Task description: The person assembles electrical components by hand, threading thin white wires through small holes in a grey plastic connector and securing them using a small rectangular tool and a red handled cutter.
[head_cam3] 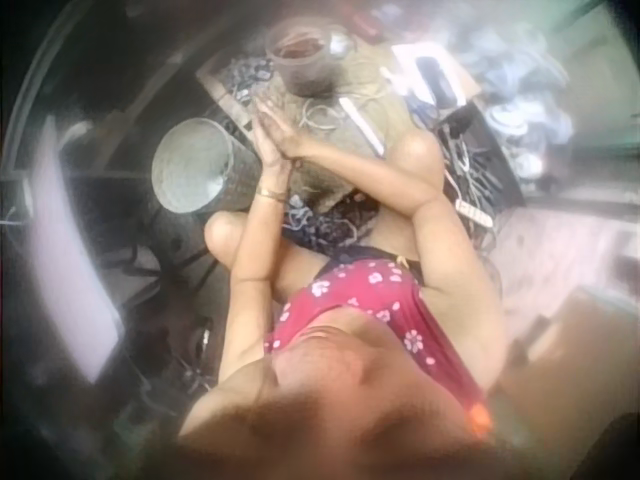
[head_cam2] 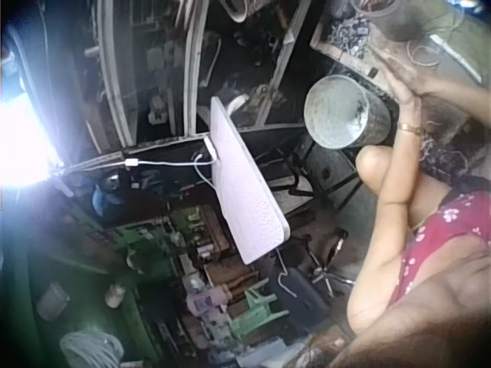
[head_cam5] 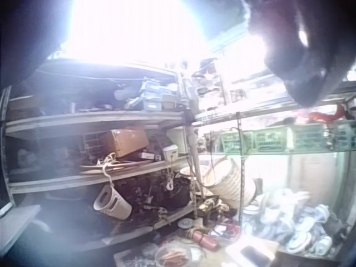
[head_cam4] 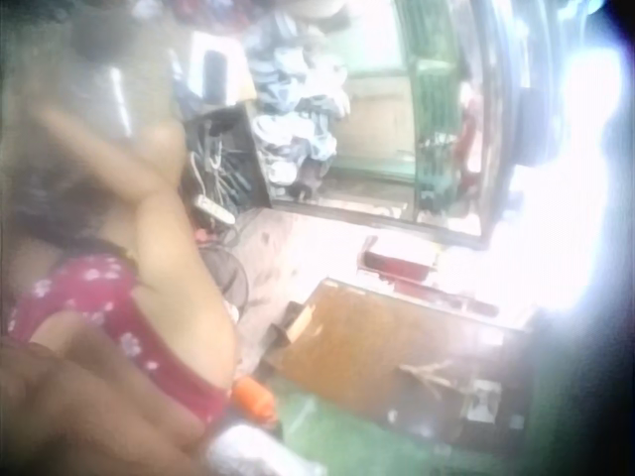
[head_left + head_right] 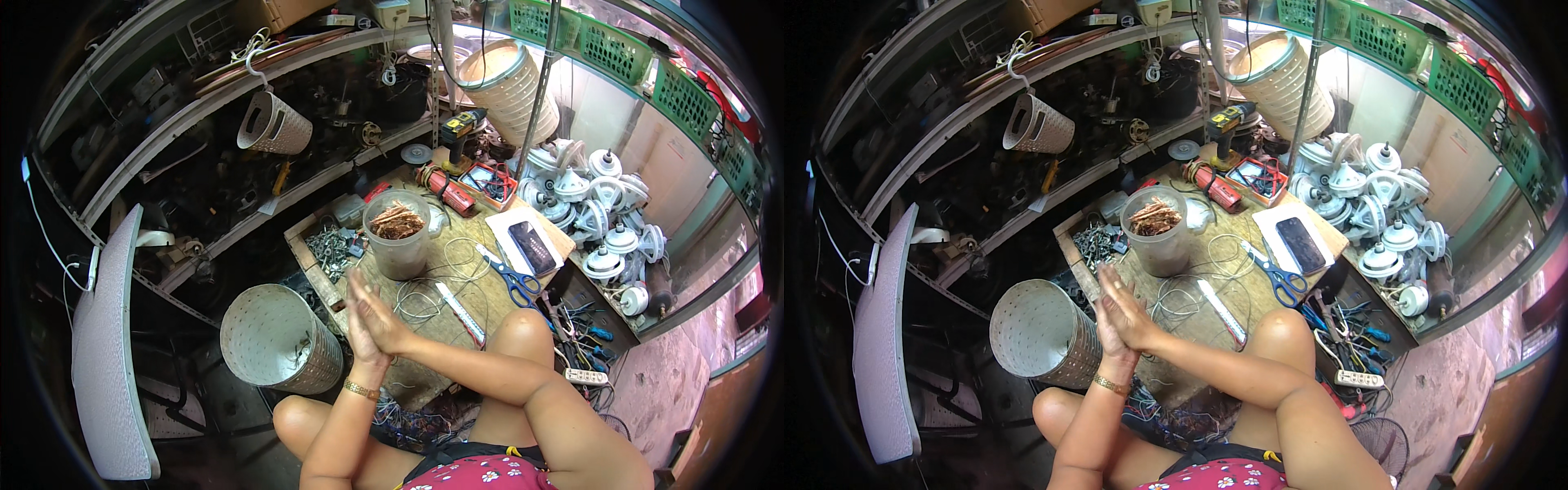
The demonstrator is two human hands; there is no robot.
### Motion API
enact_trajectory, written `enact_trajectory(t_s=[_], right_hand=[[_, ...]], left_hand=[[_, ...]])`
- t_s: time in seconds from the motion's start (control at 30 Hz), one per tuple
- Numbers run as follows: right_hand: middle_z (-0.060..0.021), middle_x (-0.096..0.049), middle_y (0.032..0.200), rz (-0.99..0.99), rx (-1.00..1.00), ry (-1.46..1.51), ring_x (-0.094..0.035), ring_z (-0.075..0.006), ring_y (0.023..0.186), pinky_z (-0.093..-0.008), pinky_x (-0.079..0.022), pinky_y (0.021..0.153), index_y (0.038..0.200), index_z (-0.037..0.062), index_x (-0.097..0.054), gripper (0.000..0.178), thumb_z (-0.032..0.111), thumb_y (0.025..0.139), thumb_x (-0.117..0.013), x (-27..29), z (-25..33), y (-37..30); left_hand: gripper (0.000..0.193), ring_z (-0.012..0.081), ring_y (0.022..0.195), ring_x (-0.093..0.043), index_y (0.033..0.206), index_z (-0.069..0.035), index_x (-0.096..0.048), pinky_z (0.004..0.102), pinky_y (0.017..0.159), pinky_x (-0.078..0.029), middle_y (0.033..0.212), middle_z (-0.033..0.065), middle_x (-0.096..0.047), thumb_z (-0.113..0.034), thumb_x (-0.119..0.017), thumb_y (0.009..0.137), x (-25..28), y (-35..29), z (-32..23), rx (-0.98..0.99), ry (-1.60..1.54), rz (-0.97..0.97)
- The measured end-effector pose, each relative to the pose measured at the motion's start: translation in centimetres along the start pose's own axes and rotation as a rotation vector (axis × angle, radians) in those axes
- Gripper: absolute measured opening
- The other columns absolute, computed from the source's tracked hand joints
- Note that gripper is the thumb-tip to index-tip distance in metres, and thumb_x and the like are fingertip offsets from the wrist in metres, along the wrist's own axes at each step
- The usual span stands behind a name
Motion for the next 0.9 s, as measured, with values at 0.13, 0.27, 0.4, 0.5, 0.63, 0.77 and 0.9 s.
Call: enact_trajectory(t_s=[0.13,0.27,0.4,0.5,0.63,0.77,0.9], right_hand=[[-0.0170,-0.015,0.150,0.054,0.068,-0.130,-0.006,-0.0330,0.140,-0.0459,-0.001,0.111,0.144,0.0062,-0.021,0.073,0.058,0.092,-0.018,-1.8,1.4,-1.7],[-0.0156,-0.011,0.151,0.069,0.181,-0.240,0.001,-0.0342,0.140,-0.0531,0.006,0.108,0.145,0.0118,-0.021,0.072,0.060,0.092,-0.016,-3.0,3.6,-2.2],[-0.0132,-0.002,0.153,0.116,0.088,-0.257,0.008,-0.0338,0.140,-0.0576,0.009,0.106,0.146,0.0176,-0.014,0.071,0.061,0.091,-0.014,-1.9,2.2,-1.3],[-0.0084,0.004,0.153,0.004,-0.005,-0.530,0.010,-0.0307,0.140,-0.0571,0.010,0.106,0.147,0.0193,-0.008,0.070,0.061,0.091,-0.010,1.1,-0.9,0.4],[-0.0059,0.009,0.153,0.026,0.014,-0.482,0.014,-0.0289,0.139,-0.0617,0.012,0.103,0.147,0.0245,-0.005,0.068,0.062,0.090,-0.012,0.1,0.4,-0.1],[-0.0075,0.006,0.153,0.137,0.247,-0.531,0.013,-0.0290,0.139,-0.0620,0.010,0.104,0.147,0.0245,-0.007,0.070,0.063,0.089,-0.016,-4.4,4.7,-2.6],[-0.0117,0.008,0.153,0.063,0.062,-0.638,0.010,-0.0364,0.139,-0.0676,0.006,0.100,0.147,0.0247,-0.007,0.072,0.062,0.089,-0.026,1.5,0.3,0.9]], left_hand=[[0.065,0.0280,0.139,-0.013,0.146,-0.018,-0.012,0.0540,0.108,-0.013,0.152,0.0057,-0.012,-0.054,-0.025,0.093,0.5,0.5,-0.1,0.040,-0.053,0.066],[0.064,0.0290,0.140,-0.011,0.146,-0.019,-0.012,0.0525,0.110,-0.012,0.153,0.0055,-0.011,-0.055,-0.020,0.094,1.6,1.4,-0.6,-0.245,-0.485,0.634],[0.061,0.0285,0.139,-0.012,0.146,-0.018,-0.011,0.0480,0.111,-0.013,0.152,0.0057,-0.011,-0.051,-0.019,0.096,-0.5,0.8,-0.7,-0.228,-0.189,0.378],[0.059,0.0257,0.138,-0.016,0.146,-0.014,-0.011,0.0408,0.113,-0.015,0.151,0.0105,-0.013,-0.046,-0.021,0.098,-1.7,-0.5,0.8,0.048,-0.108,0.146],[0.061,0.0262,0.138,-0.016,0.146,-0.014,-0.012,0.0409,0.113,-0.016,0.151,0.0090,-0.014,-0.050,-0.020,0.097,-0.7,-1.3,1.4,0.168,-0.085,0.152],[0.061,0.0260,0.138,-0.016,0.146,-0.012,-0.012,0.0397,0.112,-0.017,0.151,0.0096,-0.013,-0.049,-0.021,0.097,1.5,-0.8,1.1,0.095,-0.324,0.321],[0.065,0.0251,0.139,-0.014,0.146,-0.016,-0.011,0.0453,0.112,-0.014,0.152,0.0074,-0.011,-0.054,-0.022,0.095,-1.7,-1.0,3.0,0.235,-0.121,0.201]])
Point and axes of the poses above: each hand's wrist, its own y-axis towards the middle knuckle, its own x-axis out of the back of the hand, z = x × y, the point moved 9 cm from there along y, towards the middle knuckle
